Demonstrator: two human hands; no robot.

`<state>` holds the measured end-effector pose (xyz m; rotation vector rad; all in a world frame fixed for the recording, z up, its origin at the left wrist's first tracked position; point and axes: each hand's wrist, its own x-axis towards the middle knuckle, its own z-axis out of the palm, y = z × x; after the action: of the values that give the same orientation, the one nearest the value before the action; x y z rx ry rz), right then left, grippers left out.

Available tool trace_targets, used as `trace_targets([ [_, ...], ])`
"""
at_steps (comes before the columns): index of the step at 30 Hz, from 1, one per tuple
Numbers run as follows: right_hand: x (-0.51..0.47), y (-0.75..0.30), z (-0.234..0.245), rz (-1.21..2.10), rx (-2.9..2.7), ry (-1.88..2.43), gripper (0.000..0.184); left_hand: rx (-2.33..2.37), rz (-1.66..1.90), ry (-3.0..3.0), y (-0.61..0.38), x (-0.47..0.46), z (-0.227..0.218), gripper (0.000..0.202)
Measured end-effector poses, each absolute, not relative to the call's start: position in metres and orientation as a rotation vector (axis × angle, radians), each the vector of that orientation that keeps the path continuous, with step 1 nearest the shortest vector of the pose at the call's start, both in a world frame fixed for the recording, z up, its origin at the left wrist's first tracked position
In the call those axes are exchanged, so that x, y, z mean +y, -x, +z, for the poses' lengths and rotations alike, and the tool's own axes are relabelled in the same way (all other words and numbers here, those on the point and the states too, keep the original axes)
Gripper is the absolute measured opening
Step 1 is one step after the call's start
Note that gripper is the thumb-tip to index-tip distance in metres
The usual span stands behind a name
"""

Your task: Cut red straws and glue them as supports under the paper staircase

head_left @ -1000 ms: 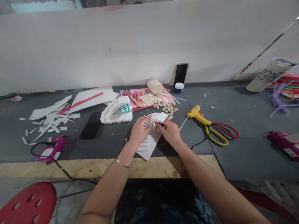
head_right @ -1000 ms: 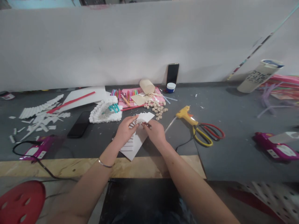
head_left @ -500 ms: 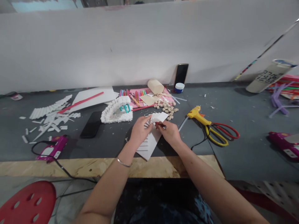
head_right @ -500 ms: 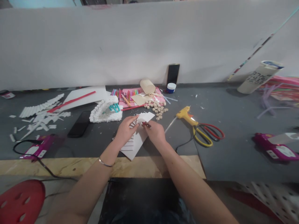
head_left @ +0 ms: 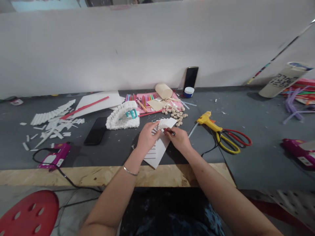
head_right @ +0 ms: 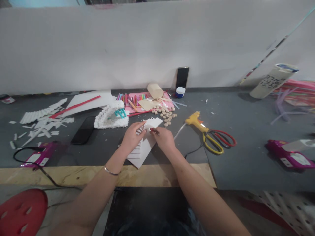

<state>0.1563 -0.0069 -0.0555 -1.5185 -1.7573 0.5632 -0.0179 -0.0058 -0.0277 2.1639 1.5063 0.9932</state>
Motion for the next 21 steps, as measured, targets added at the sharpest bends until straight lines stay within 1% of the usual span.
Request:
trace_targets([
  [15, -0.007, -0.1547, -0.0575, 0.626, -1.71, 1.513, 0.014, 1.496, 0.978, -2.166, 0.0176, -0.0066, -0.0262, 0.042],
  [19, -0.0101, -0.1548, -0.0531, 0.617, -1.695, 1.506, 0.021, 1.503, 0.979, -2.16, 0.0176, -0.0073, -0.0246, 0.041],
  [21, -0.0117, -0.1551, -0.0506, 0.612, -1.679, 1.498, 0.025, 1.498, 0.975, -2.158, 0.0179, -0.0074, -0.0252, 0.045],
])
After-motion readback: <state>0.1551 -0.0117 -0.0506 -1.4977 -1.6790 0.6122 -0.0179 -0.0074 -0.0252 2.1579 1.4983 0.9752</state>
